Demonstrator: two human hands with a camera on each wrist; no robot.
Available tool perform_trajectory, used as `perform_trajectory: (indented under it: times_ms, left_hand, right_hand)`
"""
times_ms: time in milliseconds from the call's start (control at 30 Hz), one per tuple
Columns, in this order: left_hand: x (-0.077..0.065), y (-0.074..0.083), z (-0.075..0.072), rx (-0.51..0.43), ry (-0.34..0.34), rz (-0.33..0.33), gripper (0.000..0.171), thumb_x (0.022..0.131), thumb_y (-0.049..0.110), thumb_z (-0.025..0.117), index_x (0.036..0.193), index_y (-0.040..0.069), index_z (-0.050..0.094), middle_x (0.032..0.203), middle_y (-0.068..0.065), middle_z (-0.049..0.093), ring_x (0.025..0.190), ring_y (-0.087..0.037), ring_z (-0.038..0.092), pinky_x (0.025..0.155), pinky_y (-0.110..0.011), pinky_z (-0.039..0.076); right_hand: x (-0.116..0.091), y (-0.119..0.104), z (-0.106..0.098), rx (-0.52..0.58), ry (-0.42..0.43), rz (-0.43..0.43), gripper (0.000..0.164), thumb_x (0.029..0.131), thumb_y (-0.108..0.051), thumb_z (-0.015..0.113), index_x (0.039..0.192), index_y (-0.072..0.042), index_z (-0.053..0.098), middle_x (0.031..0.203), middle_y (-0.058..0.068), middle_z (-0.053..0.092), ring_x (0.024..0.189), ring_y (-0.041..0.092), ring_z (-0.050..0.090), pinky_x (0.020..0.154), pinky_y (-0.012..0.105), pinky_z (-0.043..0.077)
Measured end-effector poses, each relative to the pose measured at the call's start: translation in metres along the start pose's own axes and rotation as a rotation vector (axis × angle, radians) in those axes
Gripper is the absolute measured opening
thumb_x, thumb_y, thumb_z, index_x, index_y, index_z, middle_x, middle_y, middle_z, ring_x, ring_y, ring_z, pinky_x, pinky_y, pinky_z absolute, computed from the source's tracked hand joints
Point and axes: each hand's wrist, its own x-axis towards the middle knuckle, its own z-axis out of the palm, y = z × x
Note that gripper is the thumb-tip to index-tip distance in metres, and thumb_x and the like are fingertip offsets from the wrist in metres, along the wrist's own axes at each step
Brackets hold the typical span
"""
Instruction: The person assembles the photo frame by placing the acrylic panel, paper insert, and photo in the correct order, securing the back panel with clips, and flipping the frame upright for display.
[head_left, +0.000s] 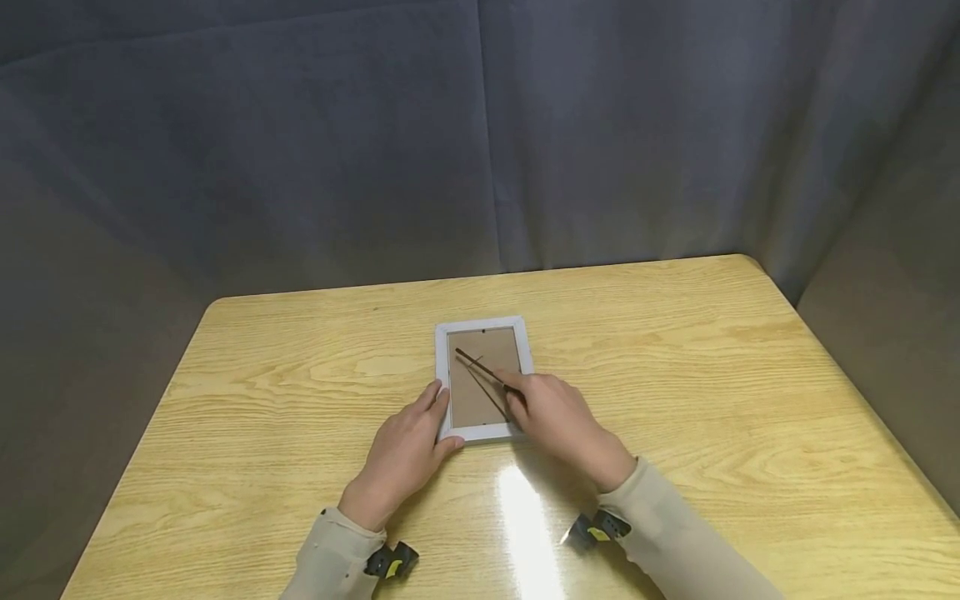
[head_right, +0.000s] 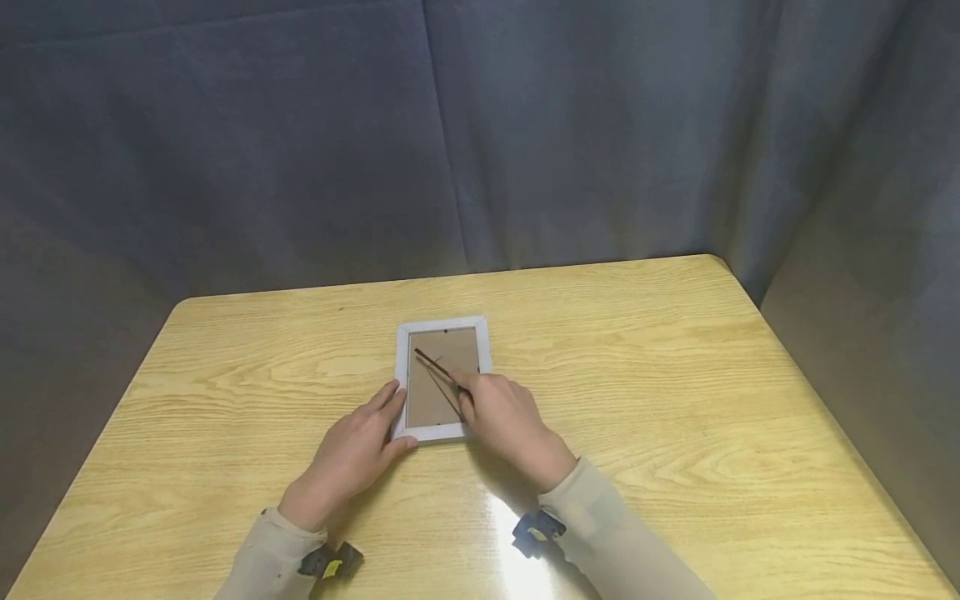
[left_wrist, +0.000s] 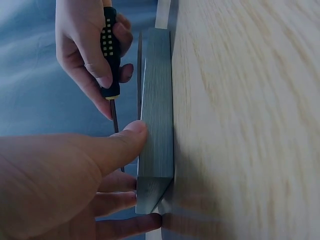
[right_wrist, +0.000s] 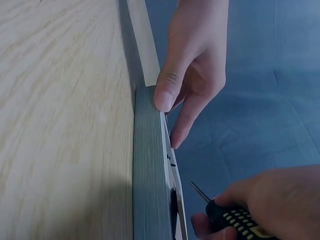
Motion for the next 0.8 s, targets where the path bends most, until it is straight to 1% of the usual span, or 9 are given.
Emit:
perform_trajectory:
  times_ms: [100,167,267,333,400,600,800]
  left_hand:
    - [0.0,0.001,0.0,0.001,-0.003,-0.005,0.072,0.083,0.042,0.064,0.138,-0.001,0.047,0.145,-0.021,0.04,0.121,-0.035,0.05,0.092,-0.048,0.046]
    - [0.0,0.001,-0.001,-0.001,-0.006,-0.009,0.072,0.084,0.042,0.064,0.139,-0.001,0.046,0.145,-0.021,0.04,0.121,-0.036,0.05,0.092,-0.048,0.046]
    - [0.0,0.001,-0.001,-0.001,-0.008,-0.012,0.072,0.084,0.041,0.064,0.139,-0.001,0.046,0.145,-0.021,0.04,0.121,-0.036,0.05,0.093,-0.048,0.046]
    - [0.0,0.001,-0.001,0.0,-0.009,-0.015,0.072,0.084,0.041,0.064,0.139,-0.001,0.046,0.146,-0.021,0.039,0.121,-0.036,0.05,0.093,-0.049,0.045]
    - [0.0,0.001,-0.001,-0.002,-0.008,-0.017,0.072,0.084,0.041,0.064,0.139,-0.001,0.046,0.146,-0.021,0.039,0.121,-0.036,0.05,0.093,-0.049,0.045]
    - [0.0,0.001,0.0,-0.014,0.001,-0.013,0.072,0.083,0.041,0.065,0.139,-0.001,0.046,0.145,-0.021,0.04,0.12,-0.036,0.05,0.092,-0.049,0.046]
    - [-0.001,0.0,0.001,-0.02,0.012,-0.01,0.072,0.083,0.042,0.065,0.138,-0.001,0.047,0.145,-0.021,0.041,0.119,-0.036,0.051,0.09,-0.049,0.047]
  right_hand:
    - [-0.001,-0.001,0.0,0.001,-0.007,-0.005,0.039,0.093,-0.019,0.048,0.129,-0.015,0.061,0.061,-0.004,0.051,0.046,0.009,0.039,0.039,0.026,0.036]
    - [-0.002,-0.002,0.0,0.004,-0.007,-0.008,0.038,0.093,-0.019,0.049,0.129,-0.015,0.061,0.067,-0.003,0.056,0.046,0.009,0.039,0.04,0.026,0.036]
    - [-0.003,-0.004,-0.001,0.005,-0.004,-0.014,0.038,0.093,-0.019,0.05,0.129,-0.015,0.061,0.088,0.003,0.068,0.051,0.009,0.044,0.042,0.026,0.038]
    - [-0.004,-0.005,-0.002,0.002,0.001,-0.021,0.038,0.092,-0.019,0.051,0.128,-0.015,0.061,0.105,0.005,0.07,0.057,0.009,0.049,0.045,0.027,0.041]
    - [-0.004,-0.007,-0.003,-0.001,0.002,-0.029,0.038,0.092,-0.019,0.052,0.128,-0.015,0.061,0.115,0.007,0.068,0.063,0.01,0.053,0.049,0.026,0.043]
    - [-0.006,-0.01,-0.006,0.0,-0.007,-0.036,0.039,0.091,-0.018,0.053,0.129,-0.015,0.061,0.117,0.007,0.066,0.07,0.011,0.055,0.052,0.026,0.045]
    - [-0.008,-0.013,-0.007,0.001,-0.018,-0.04,0.038,0.091,-0.018,0.054,0.129,-0.015,0.061,0.114,0.007,0.068,0.067,0.011,0.053,0.05,0.027,0.043]
